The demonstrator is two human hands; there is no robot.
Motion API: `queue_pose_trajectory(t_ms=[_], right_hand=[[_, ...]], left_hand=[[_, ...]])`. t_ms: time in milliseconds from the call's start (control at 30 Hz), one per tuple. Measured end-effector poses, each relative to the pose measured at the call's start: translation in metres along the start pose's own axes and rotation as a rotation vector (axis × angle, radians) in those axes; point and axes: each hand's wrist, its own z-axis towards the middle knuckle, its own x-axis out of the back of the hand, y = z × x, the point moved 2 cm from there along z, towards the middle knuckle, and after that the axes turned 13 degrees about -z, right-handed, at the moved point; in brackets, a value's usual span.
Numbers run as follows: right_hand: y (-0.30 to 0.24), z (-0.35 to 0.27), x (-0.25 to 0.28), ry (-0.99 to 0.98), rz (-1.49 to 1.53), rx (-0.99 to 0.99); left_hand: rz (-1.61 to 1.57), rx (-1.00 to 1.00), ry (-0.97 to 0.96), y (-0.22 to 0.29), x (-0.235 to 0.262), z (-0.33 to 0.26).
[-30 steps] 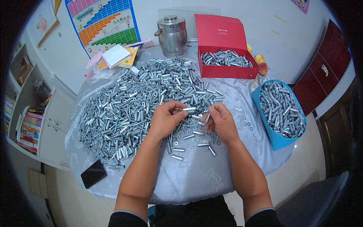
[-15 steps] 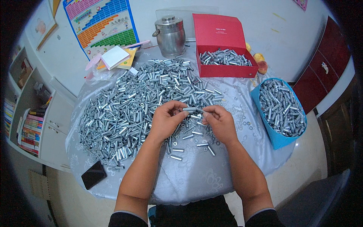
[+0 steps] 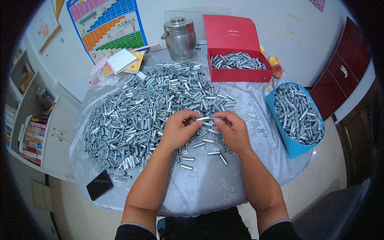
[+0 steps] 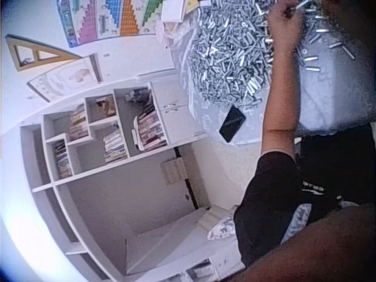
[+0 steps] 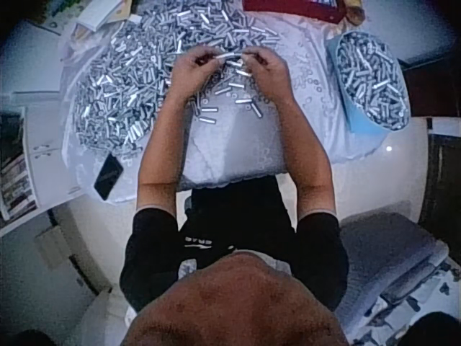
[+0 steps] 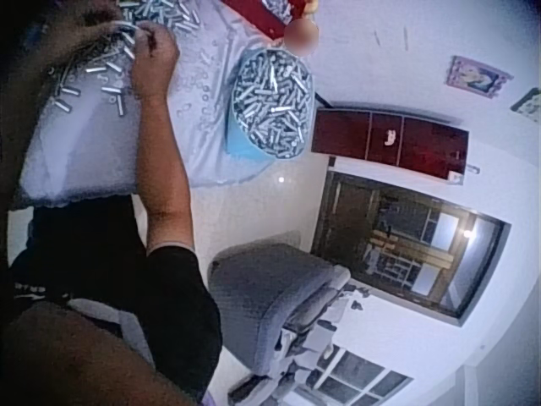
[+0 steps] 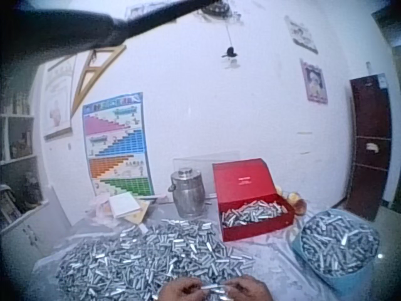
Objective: The person sits at a table covered with a white cloth and sorts through a large pile of small metal fasteners. They pick up individual cylindrical metal pieces and washers, fit them together by hand, and place the assembled units into a blue container.
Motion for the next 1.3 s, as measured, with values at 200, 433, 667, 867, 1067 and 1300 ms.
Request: queue_pose_trajectory(t_ms=[200, 433, 667, 867, 1067, 1300], right_hand=[[-0.007, 0.000, 0.003, 0.020, -0.061, 0.107], [-0.003, -0.002, -0.002, 0.087, 0.041, -0.016], [0.001, 0.005, 0.004, 0.100, 0.423, -0.199], [0.004, 0.006, 0.007, 0.010, 0.370, -0.110], [-0.002, 0.002, 0.002, -0.114, 0.440, -0.114], [-0.002, 0.001, -0.002, -0.163, 0.375, -0.099]], left_hand=[[0.341, -0.213, -0.050, 0.019, -0.004, -0.003], [0.421, -0.198, -0.023, 0.022, -0.005, -0.003], [0.048, 0.068, 0.072, 0.006, -0.004, -0.002], [-0.584, 0.267, 0.124, 0.007, 0.000, 0.004], [-0.972, 0.321, 0.156, 0.004, 0.002, 0.004], [-0.947, 0.342, 0.101, -0.007, 0.008, 0.005]])
